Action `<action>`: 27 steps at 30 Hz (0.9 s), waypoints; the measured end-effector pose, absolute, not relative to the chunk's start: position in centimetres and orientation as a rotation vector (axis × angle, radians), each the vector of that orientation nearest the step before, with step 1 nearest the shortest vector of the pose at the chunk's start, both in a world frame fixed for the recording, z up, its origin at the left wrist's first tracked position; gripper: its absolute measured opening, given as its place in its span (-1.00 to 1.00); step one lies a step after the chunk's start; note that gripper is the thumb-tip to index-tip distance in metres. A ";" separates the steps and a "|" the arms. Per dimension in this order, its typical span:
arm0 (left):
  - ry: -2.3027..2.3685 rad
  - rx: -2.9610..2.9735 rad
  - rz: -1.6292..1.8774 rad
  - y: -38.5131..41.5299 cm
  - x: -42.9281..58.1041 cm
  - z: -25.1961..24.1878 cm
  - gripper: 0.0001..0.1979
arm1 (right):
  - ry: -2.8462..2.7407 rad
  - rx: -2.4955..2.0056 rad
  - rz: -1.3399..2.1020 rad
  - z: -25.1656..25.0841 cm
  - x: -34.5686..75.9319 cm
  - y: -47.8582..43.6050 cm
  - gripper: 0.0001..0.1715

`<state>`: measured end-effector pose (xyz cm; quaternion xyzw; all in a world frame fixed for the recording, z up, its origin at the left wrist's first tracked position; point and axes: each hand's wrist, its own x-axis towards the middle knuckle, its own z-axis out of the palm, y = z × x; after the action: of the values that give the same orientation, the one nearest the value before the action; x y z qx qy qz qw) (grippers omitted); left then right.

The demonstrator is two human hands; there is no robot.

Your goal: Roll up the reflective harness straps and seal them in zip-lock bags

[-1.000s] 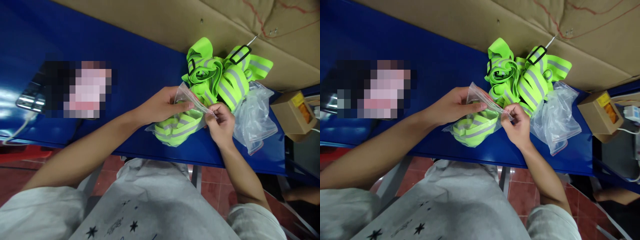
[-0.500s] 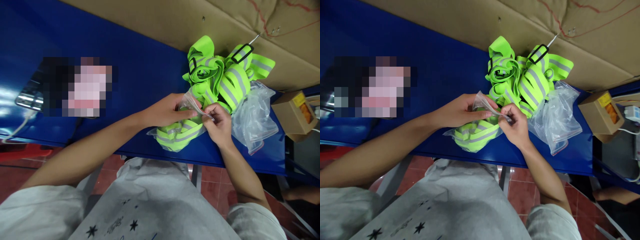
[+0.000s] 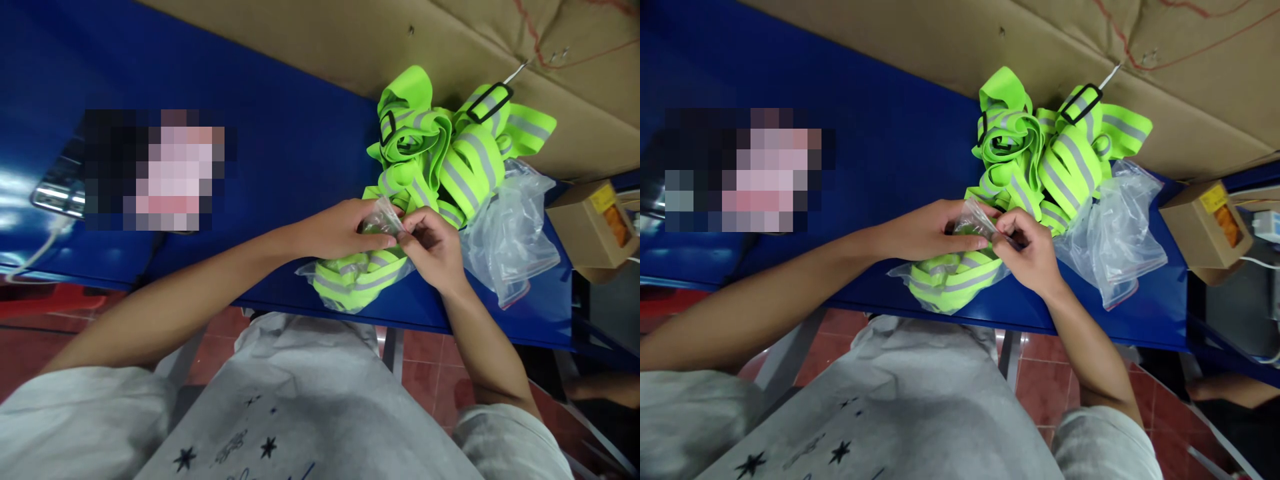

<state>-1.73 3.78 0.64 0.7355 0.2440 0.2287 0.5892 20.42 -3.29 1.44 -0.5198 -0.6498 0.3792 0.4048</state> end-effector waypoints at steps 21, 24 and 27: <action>0.730 1.553 0.705 4.2 -2.0 1.0 -0.63 | -1.607 -1.323 1.055 1.5 20.0 -3.1 -0.88; 0.733 1.581 0.717 4.0 -1.9 0.9 -0.66 | -1.615 -1.300 1.051 1.4 19.9 -3.1 -0.85; 0.743 1.602 0.759 3.8 -1.7 0.7 -0.67 | -1.615 -1.310 1.014 1.4 19.9 -3.0 -0.78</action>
<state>-1.70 3.79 0.69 0.6835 0.3168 0.3235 0.5726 19.91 -3.05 1.41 -0.5183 -0.6391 0.4012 0.4024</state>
